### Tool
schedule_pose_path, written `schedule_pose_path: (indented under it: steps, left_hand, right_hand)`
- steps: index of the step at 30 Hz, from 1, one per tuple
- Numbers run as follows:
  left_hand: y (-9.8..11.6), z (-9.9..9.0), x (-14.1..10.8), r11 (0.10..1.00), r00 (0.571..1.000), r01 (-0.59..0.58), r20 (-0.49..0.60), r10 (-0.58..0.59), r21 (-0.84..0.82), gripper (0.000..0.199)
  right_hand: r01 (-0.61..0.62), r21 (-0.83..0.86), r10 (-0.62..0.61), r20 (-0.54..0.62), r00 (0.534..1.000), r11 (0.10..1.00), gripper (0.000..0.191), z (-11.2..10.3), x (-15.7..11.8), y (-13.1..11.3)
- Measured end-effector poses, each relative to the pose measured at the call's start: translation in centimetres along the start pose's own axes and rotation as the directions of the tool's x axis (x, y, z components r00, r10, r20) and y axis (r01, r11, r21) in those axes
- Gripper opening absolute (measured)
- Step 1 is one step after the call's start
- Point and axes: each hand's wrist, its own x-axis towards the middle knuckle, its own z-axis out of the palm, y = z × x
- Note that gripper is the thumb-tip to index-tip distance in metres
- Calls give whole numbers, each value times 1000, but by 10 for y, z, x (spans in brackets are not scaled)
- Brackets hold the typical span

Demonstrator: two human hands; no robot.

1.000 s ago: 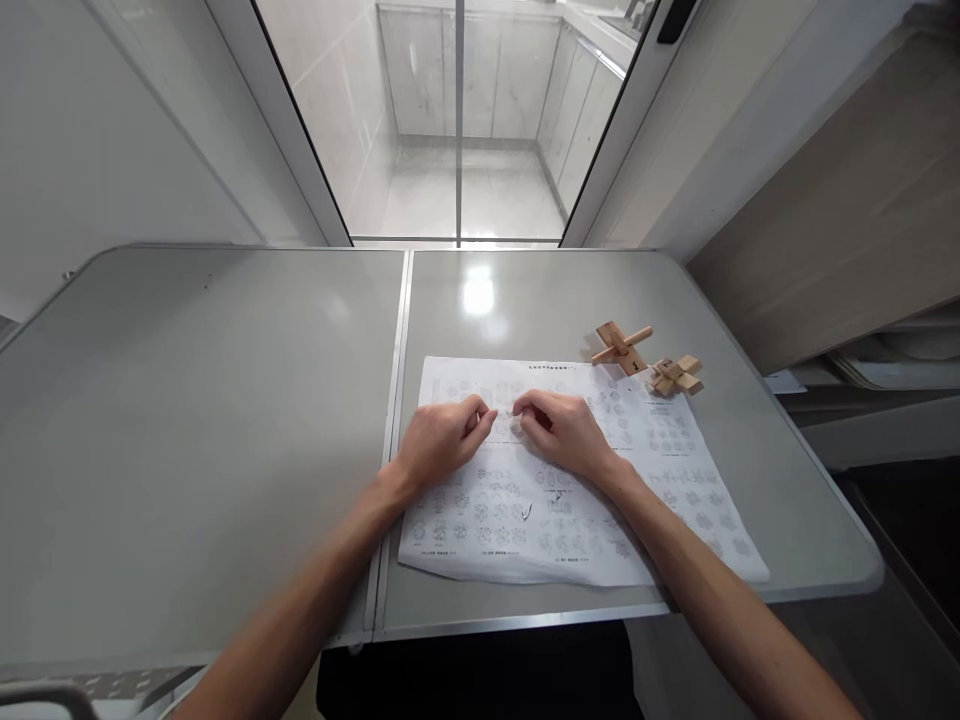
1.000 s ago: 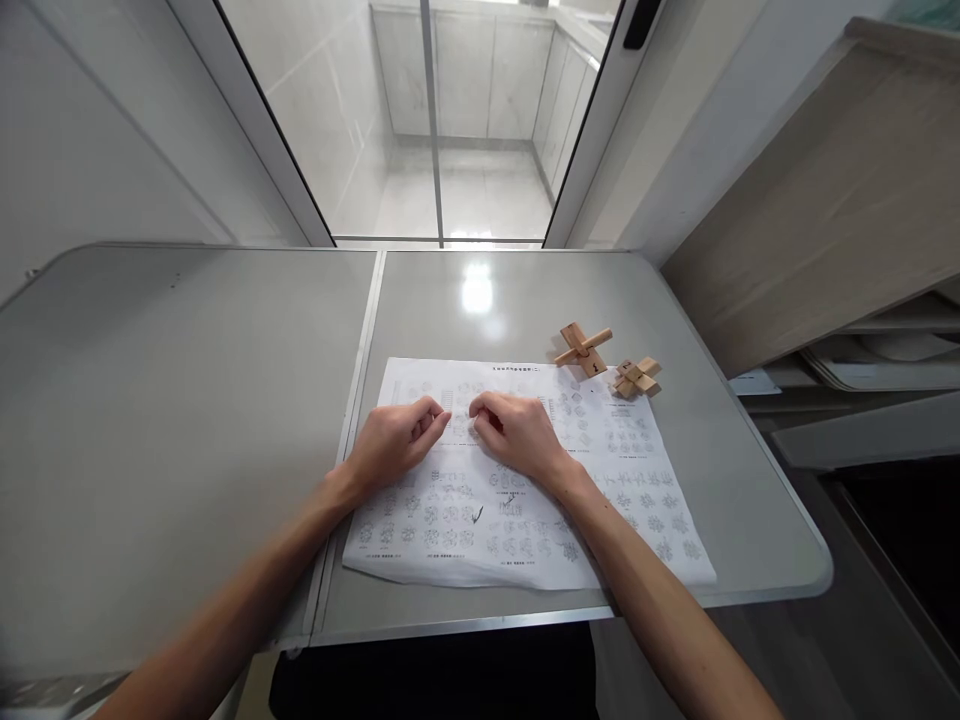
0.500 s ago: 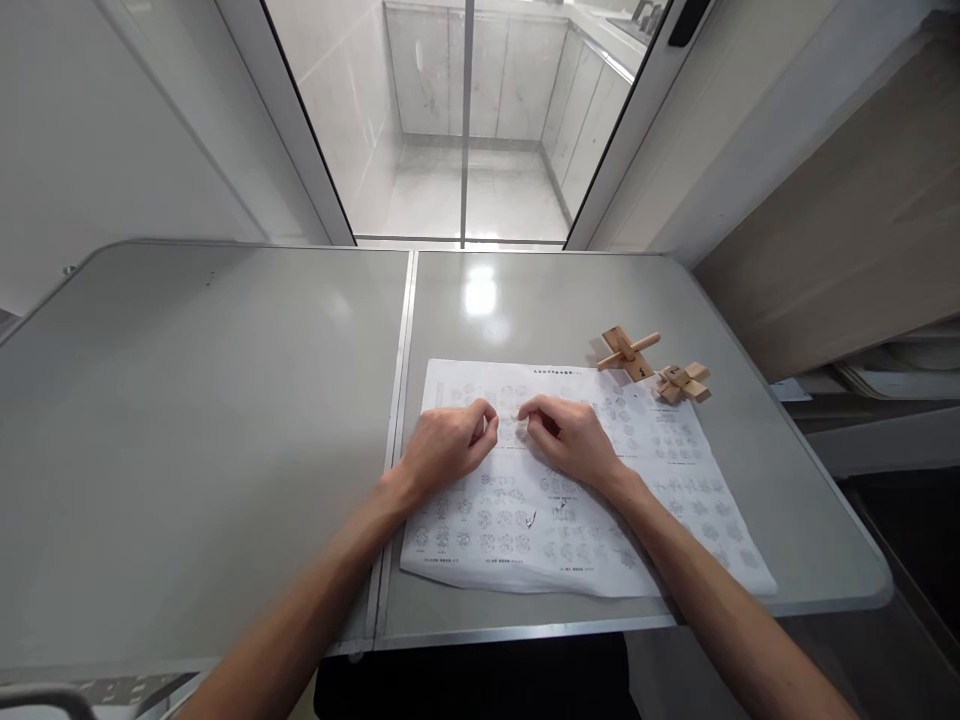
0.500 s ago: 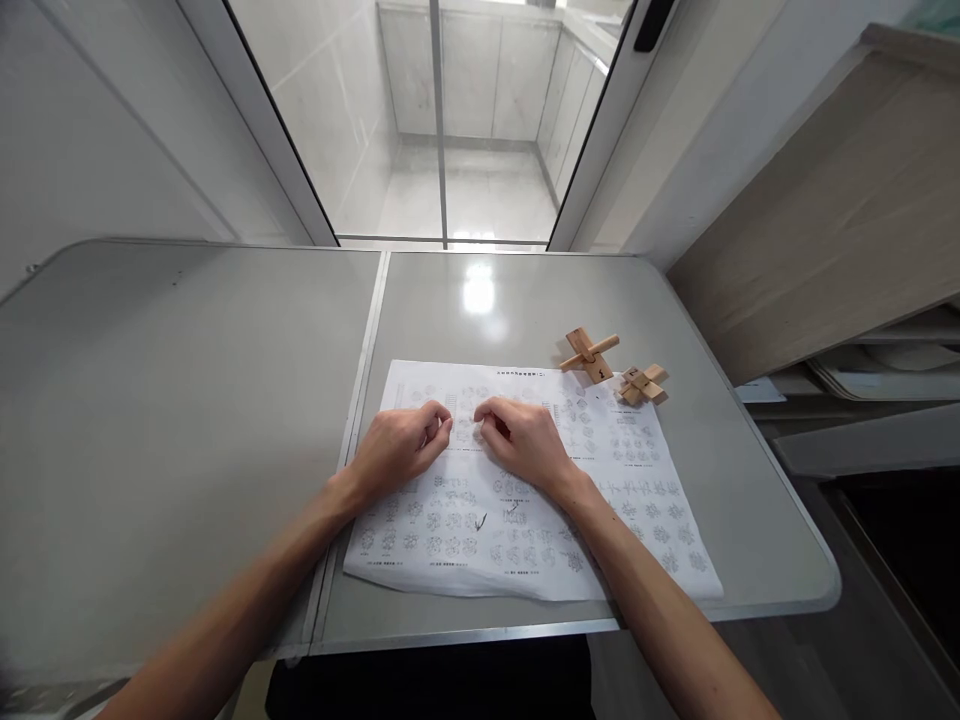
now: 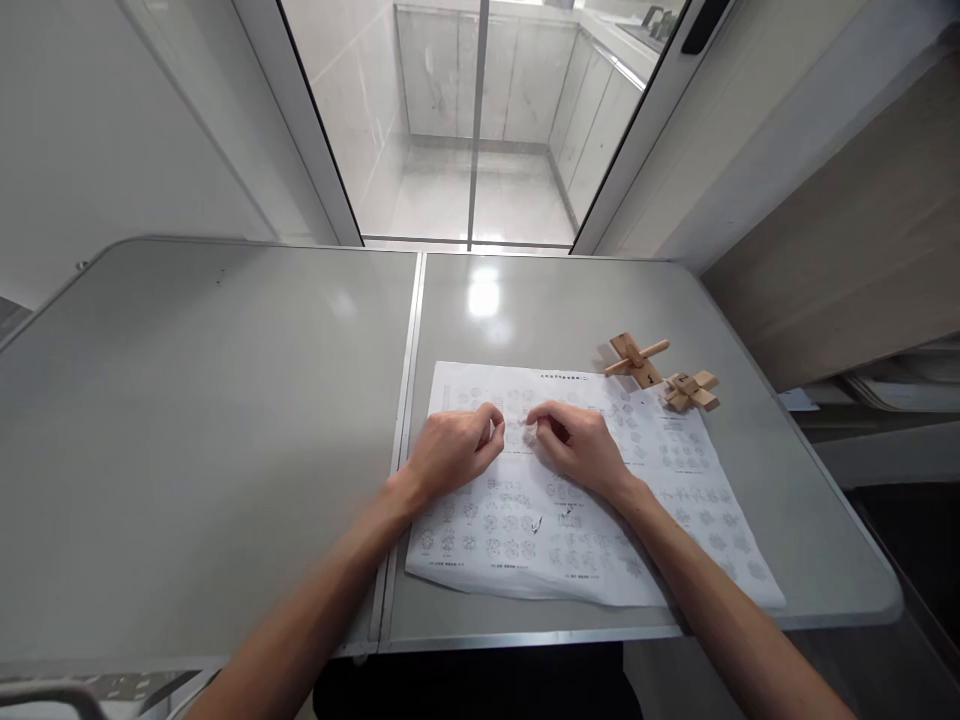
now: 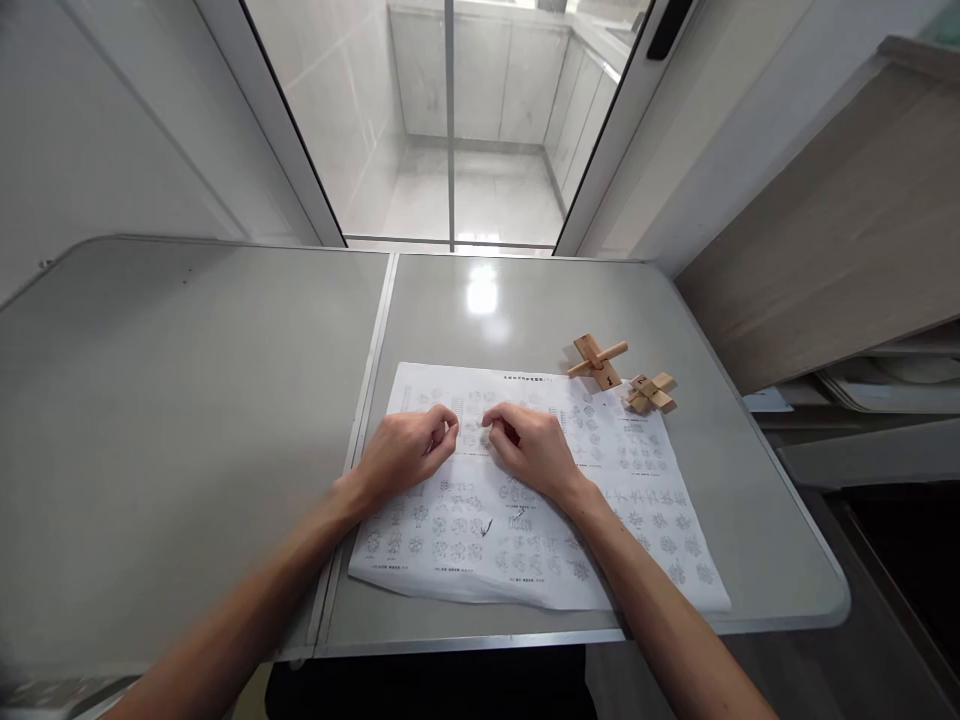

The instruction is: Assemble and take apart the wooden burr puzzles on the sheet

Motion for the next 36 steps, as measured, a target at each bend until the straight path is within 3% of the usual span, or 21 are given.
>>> schedule_pose_path:
  steps: [36]
  left_hand:
    - [3,-1,0,1000,1000,18,11,-18,-11,7]
  right_hand:
    - [-28,-21,29,19,999,999,18,1,2,3]
